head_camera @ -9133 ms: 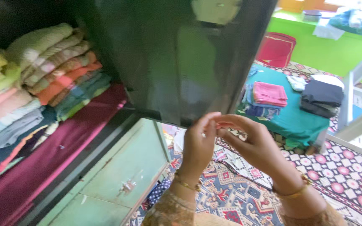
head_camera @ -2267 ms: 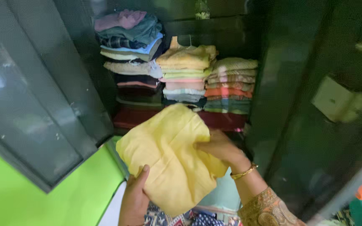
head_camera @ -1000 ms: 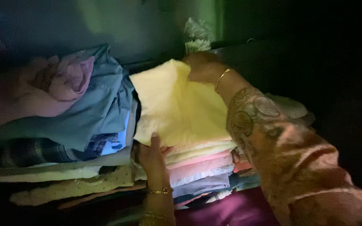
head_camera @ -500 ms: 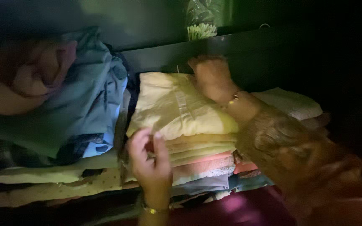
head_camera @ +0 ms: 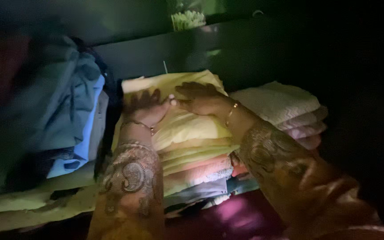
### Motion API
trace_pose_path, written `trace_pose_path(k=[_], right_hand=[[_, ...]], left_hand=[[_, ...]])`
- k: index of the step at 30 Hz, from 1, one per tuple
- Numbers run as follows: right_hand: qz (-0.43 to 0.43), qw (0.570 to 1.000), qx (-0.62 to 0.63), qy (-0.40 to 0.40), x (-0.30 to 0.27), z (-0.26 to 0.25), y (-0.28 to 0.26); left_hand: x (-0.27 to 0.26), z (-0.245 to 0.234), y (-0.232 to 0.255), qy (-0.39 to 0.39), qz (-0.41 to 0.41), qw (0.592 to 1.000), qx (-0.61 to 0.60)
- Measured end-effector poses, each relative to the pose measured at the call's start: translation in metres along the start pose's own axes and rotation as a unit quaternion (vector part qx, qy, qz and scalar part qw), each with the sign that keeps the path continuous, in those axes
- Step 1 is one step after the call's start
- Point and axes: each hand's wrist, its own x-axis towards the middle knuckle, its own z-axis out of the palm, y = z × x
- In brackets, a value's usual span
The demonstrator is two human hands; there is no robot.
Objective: The person picks up folded clothes from a bed and stacks them onto a wardrobe shelf.
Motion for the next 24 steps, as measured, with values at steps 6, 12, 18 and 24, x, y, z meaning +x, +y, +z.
trace_pose_path(k=[6,12,18,24], right_hand=[[0.035,0.998,-0.025,-0.042,0.001,0.008,-0.018],[0.069,0.996,0.009,0.063,-0.024,-0.023,-0.023],[-0.027,0.933,0.220,0.284,-0.079,-0.053,-0.008],[0.117,0.854,0.410,0.297,-0.214,-0.046,-0.051]], left_hand=[[0.012,0.041,-0.030,-0.057,-0.014,0.998,0.014],[-0.020,0.009,-0.013,0.041,0.004,0.997,0.059],[-0.102,-0.010,0.007,0.219,0.133,0.965,-0.060],[-0.207,0.026,0.021,0.296,0.238,0.859,-0.344]])
